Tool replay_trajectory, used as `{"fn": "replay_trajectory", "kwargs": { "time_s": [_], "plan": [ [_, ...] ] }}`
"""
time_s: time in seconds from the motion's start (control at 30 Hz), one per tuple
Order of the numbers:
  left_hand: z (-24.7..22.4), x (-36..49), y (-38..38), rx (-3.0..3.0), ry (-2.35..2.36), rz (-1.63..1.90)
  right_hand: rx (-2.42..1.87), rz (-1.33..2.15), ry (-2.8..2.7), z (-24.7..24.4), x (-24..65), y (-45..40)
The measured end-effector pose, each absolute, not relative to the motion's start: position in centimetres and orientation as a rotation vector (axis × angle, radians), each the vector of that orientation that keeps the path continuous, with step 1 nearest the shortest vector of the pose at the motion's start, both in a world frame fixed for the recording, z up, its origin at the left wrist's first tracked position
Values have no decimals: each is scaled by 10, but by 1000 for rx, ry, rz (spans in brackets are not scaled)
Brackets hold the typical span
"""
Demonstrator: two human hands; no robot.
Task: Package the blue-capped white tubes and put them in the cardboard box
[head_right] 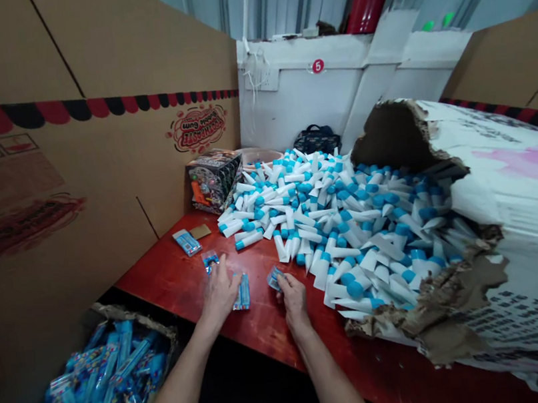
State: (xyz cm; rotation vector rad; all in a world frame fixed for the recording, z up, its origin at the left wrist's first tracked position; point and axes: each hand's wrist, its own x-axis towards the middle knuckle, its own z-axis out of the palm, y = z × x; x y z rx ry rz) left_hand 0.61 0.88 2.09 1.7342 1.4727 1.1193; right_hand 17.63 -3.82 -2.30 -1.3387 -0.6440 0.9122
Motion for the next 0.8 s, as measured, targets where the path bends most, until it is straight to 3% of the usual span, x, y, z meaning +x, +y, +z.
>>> {"fn": "replay_trajectory", "kwargs": {
  "time_s": [0.1,0.23,0.43,0.8],
  "plan": [
    [28,3,-7,1657,1364,1109,-1271,901,-636,-9,166,-35],
    [24,13,-27,1167,885,868,-1187,974,-815,3,148,-33],
    [14,32,-19,432,616,1103,-1178,1135,-878,-6,134,-37],
    [-6,17,-4,757,757,1147,-1275,1135,-924,-17,136,-21]
  ]
}}
